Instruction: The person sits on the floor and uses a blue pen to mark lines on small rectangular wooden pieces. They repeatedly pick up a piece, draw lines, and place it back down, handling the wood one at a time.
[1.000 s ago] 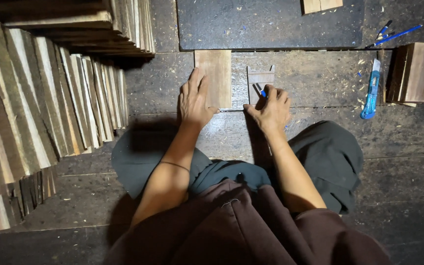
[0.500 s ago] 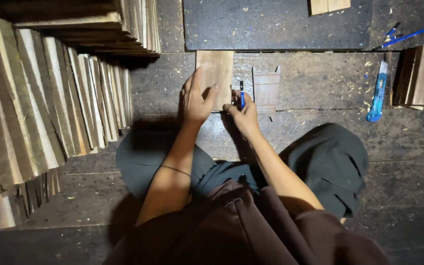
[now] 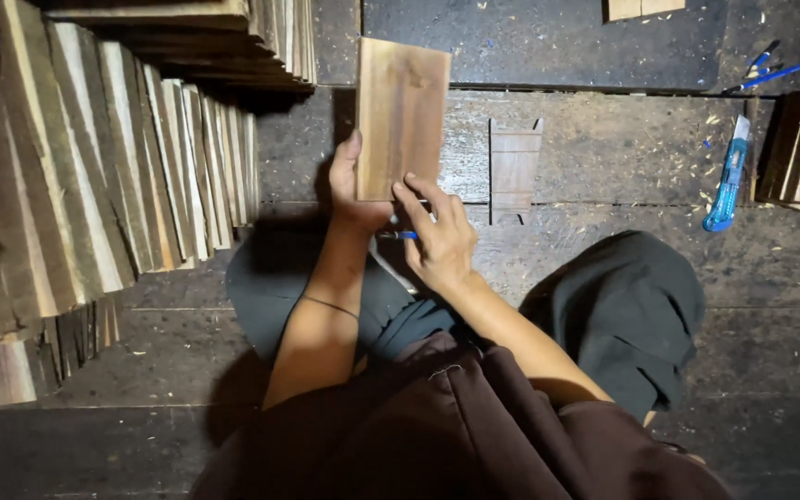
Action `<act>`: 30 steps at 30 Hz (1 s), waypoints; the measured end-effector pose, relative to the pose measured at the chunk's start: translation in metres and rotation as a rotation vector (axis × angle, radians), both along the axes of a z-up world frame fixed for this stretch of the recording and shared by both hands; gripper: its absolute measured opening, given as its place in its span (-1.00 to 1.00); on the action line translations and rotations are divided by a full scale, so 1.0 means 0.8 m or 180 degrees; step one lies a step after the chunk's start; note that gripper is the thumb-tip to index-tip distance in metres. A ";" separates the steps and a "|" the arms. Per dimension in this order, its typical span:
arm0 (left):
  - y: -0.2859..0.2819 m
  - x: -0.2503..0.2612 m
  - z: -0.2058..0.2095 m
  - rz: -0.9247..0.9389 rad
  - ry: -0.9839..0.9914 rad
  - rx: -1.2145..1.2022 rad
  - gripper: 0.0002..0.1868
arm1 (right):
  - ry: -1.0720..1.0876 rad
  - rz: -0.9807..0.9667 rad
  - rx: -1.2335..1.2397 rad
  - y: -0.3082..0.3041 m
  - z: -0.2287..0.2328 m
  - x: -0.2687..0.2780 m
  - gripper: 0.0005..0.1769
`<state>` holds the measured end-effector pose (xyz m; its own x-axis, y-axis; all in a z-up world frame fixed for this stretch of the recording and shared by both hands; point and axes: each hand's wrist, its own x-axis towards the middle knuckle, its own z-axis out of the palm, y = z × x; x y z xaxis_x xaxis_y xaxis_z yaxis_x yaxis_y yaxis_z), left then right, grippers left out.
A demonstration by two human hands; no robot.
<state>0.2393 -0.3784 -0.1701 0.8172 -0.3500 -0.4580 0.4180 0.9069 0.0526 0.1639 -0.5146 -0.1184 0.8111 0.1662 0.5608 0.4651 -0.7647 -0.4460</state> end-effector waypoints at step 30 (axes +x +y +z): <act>-0.041 -0.023 -0.021 -0.0823 -0.0947 0.7120 -0.21 | 0.0147 -0.1112 0.0531 -0.148 -0.090 0.044 -0.85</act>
<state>0.2205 -0.4115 -0.1866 0.9507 0.3050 -0.0555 0.2689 -0.7224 0.6371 0.1995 -0.6331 -0.1905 0.8276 -0.2150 0.5185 0.1660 -0.7887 -0.5919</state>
